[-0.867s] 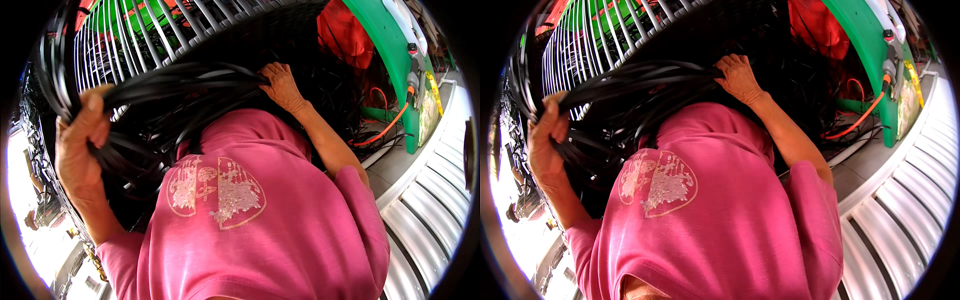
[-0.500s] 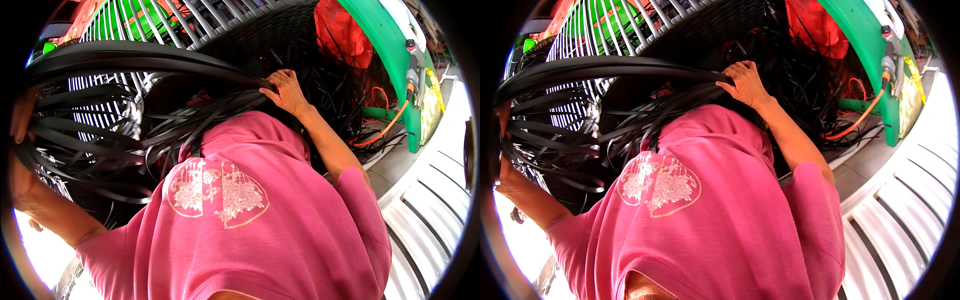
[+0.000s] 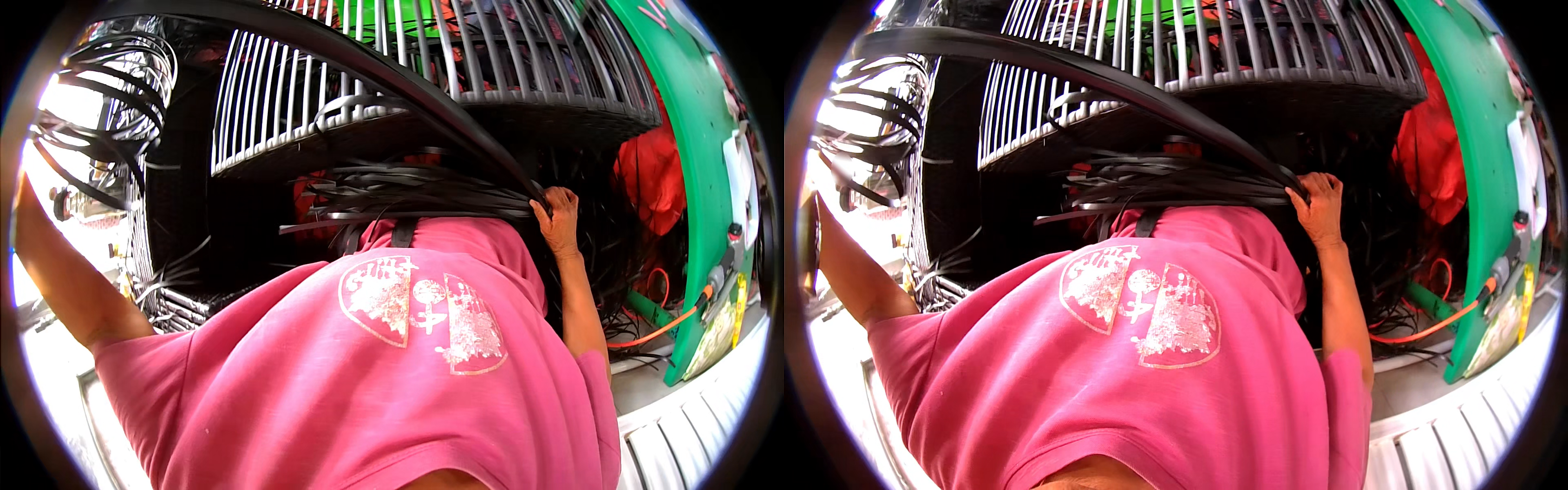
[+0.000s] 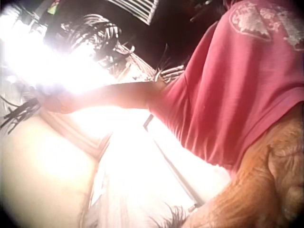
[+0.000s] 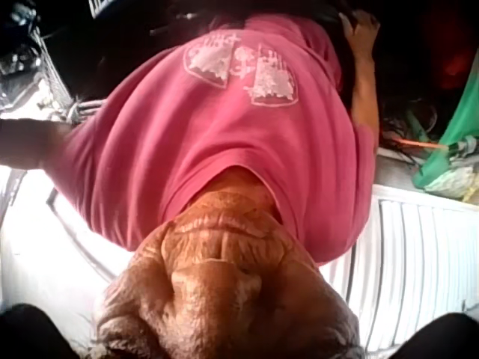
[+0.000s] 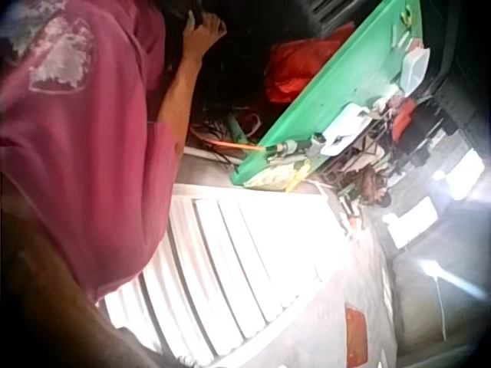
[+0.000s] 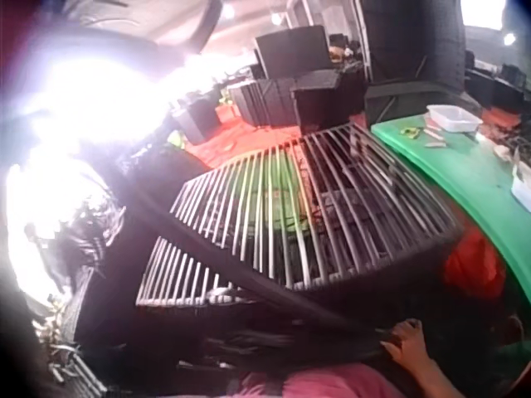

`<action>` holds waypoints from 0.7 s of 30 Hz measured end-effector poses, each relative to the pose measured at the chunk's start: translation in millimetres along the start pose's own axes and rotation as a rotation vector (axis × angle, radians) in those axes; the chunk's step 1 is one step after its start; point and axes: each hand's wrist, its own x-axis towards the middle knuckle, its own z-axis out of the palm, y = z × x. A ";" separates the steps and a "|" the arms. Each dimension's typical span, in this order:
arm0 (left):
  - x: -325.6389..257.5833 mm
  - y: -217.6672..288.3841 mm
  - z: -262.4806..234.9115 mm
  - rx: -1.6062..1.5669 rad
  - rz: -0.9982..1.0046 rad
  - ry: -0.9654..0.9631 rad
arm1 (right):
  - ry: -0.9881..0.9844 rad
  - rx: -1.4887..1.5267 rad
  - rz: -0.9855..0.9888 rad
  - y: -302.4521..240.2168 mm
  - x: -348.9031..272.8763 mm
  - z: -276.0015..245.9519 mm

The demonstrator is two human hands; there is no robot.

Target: The person weaves black plastic strips through a metal furniture frame to create a woven pattern. They feed several strips through the frame and secure them by hand.

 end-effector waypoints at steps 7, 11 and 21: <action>-48.4 -67.8 6.2 0.177 -0.173 -0.012 | -0.059 -0.008 0.063 0.1 0.2 1.3; -61.6 -86.5 16.0 0.159 -0.210 -0.012 | -0.193 0.301 0.208 -42.5 53.5 -86.8; -75.3 -98.8 34.8 0.130 -0.217 -0.037 | -0.024 0.938 -0.477 -254.6 224.6 -122.8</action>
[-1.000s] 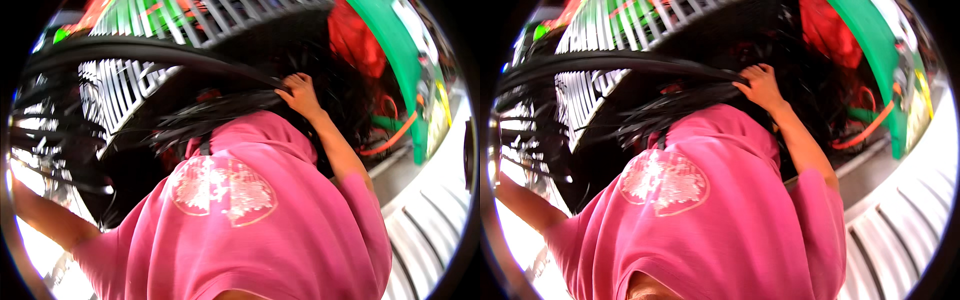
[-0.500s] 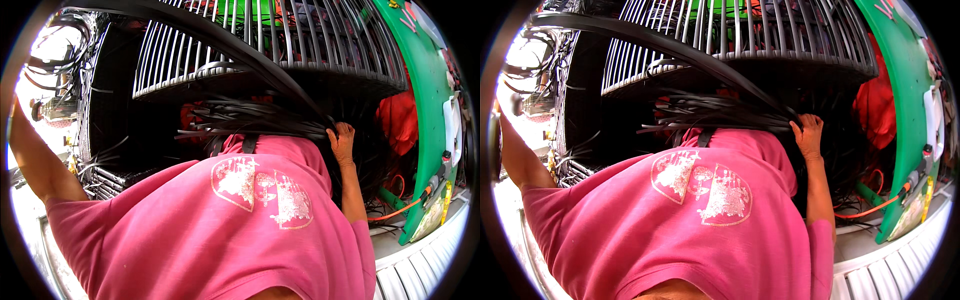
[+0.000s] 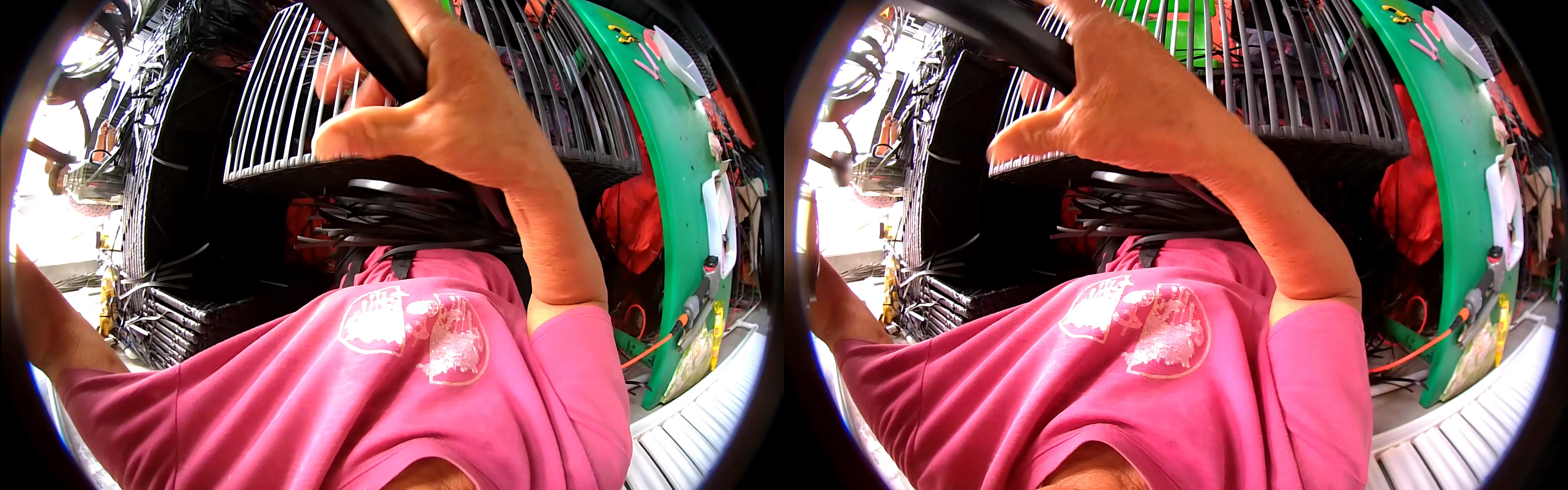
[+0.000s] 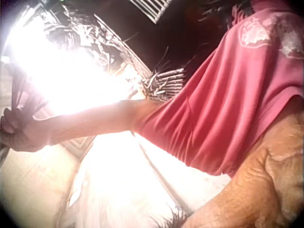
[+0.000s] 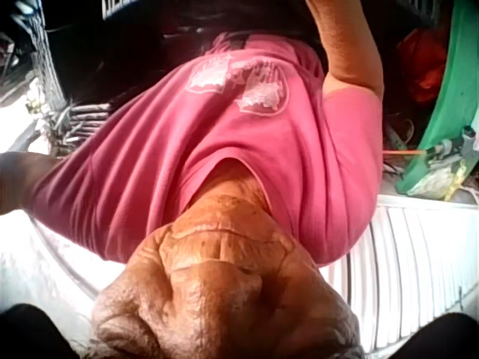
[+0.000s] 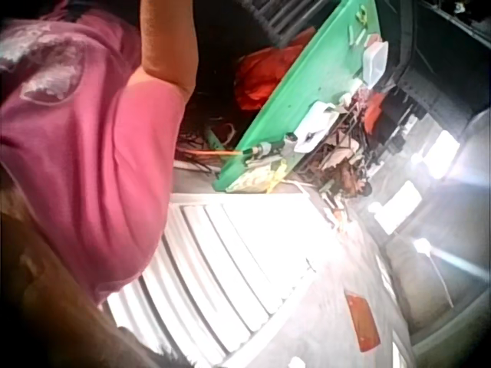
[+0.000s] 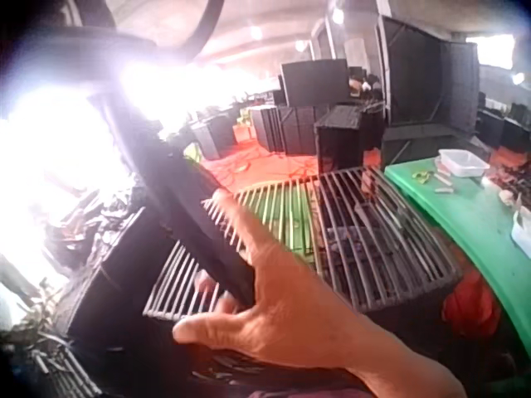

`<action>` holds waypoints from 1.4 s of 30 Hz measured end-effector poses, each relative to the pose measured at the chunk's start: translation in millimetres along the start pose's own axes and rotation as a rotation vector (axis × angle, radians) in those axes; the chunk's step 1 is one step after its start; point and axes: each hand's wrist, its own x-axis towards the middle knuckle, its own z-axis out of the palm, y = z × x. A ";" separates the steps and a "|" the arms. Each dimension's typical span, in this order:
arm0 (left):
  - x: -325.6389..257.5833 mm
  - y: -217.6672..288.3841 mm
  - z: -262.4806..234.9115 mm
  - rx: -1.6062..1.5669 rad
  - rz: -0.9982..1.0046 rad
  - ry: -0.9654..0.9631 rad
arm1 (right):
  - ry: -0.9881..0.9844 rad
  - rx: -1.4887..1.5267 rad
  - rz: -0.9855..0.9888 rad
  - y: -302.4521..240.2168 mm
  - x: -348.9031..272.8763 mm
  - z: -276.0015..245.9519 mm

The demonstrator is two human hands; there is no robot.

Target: The person weaves black plastic strips through a metal furniture frame to create a woven pattern. They feed several strips through the frame and secure them by hand.

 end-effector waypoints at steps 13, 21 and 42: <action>-2.4 -21.2 12.3 -0.053 -0.058 -0.037 | 0.057 -0.782 0.357 105.7 -223.8 -50.8; -0.3 -24.6 10.2 -0.071 -0.076 -0.055 | 0.038 -0.871 0.352 126.3 -273.3 -85.2; -90.0 270.9 232.2 -0.034 0.699 -0.947 | -0.358 -1.144 0.368 78.2 -230.5 -39.2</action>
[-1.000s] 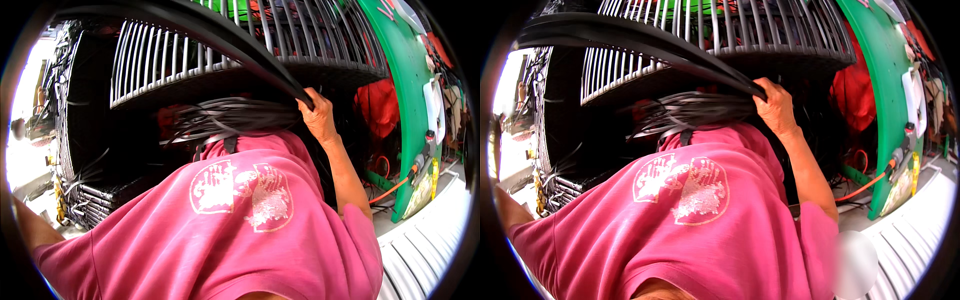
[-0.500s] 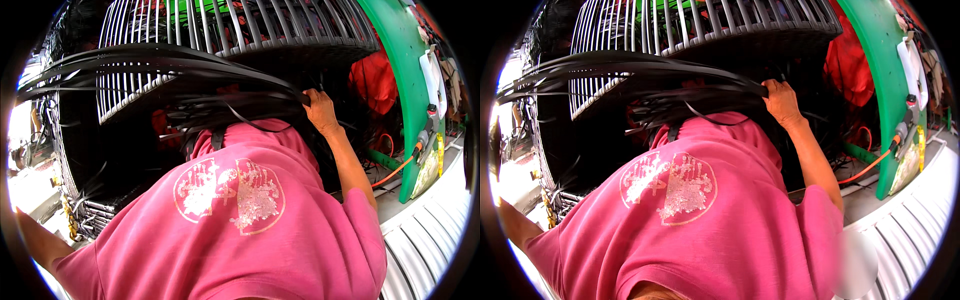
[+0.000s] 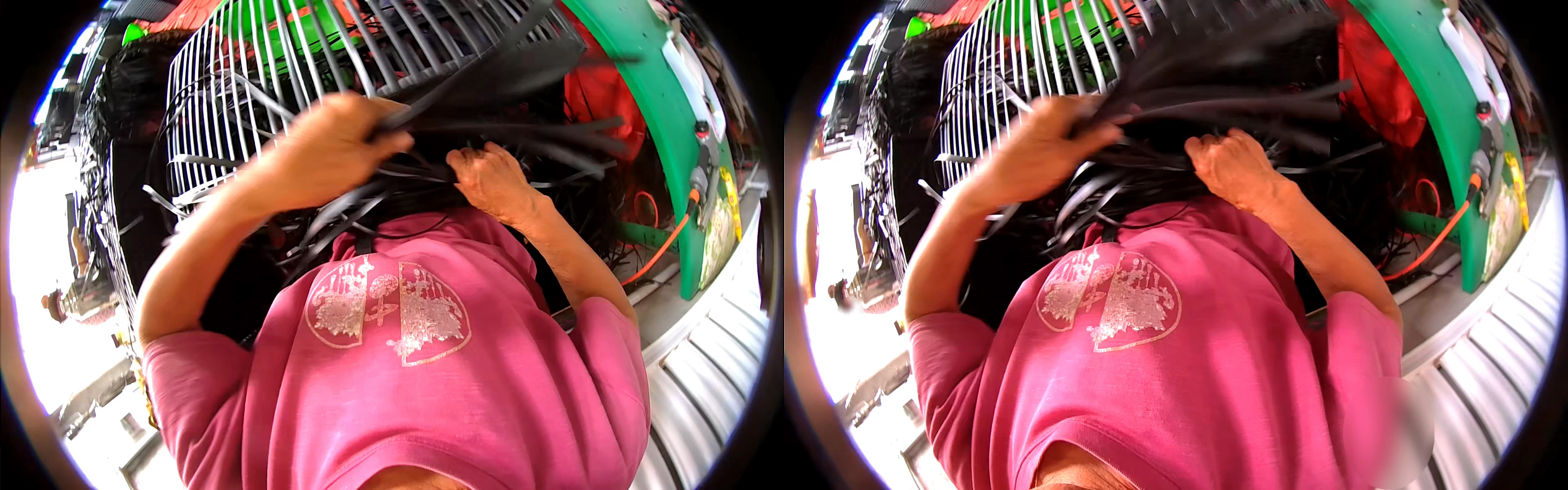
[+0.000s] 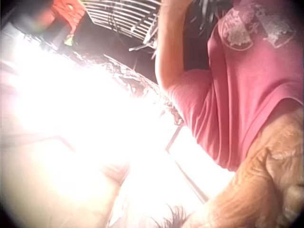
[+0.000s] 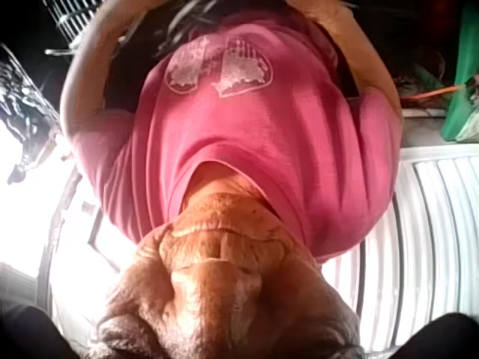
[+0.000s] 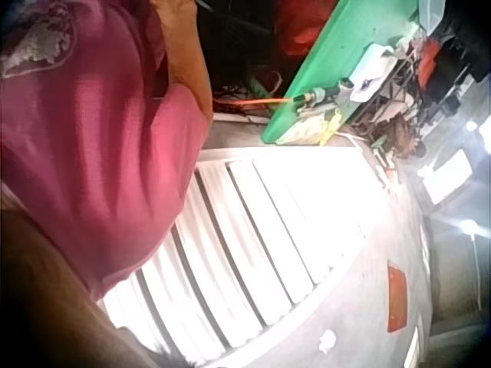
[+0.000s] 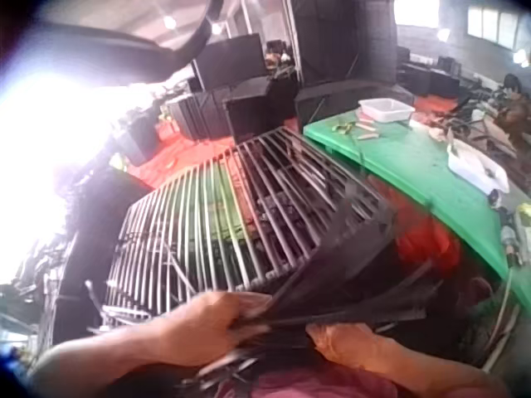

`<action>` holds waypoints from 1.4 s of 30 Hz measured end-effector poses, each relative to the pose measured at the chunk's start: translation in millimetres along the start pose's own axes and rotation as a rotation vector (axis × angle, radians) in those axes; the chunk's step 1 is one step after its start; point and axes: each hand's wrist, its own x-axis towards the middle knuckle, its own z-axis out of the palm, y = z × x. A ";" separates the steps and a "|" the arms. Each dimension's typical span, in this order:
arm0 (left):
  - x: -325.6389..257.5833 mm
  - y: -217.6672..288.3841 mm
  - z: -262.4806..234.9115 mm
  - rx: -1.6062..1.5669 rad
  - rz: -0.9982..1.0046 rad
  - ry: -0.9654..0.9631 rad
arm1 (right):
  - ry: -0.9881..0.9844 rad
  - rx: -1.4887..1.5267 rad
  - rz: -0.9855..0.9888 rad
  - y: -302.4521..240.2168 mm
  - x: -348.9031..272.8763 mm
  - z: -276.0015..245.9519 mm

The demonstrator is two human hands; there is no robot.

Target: The person weaves black plastic strips through a metal furniture frame to create a woven pattern. They feed several strips through the frame and secure them by hand.

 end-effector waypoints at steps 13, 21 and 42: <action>64.4 -44.1 68.0 -0.843 -0.458 -0.239 | -0.122 -0.089 0.005 -8.0 -3.9 -3.0; 68.1 -37.1 87.2 -0.476 -0.364 -0.330 | 0.025 0.017 -0.035 -6.4 -5.1 9.1; 25.2 -13.6 38.2 -0.433 -0.398 -0.313 | 0.203 0.334 0.154 29.5 -41.6 42.4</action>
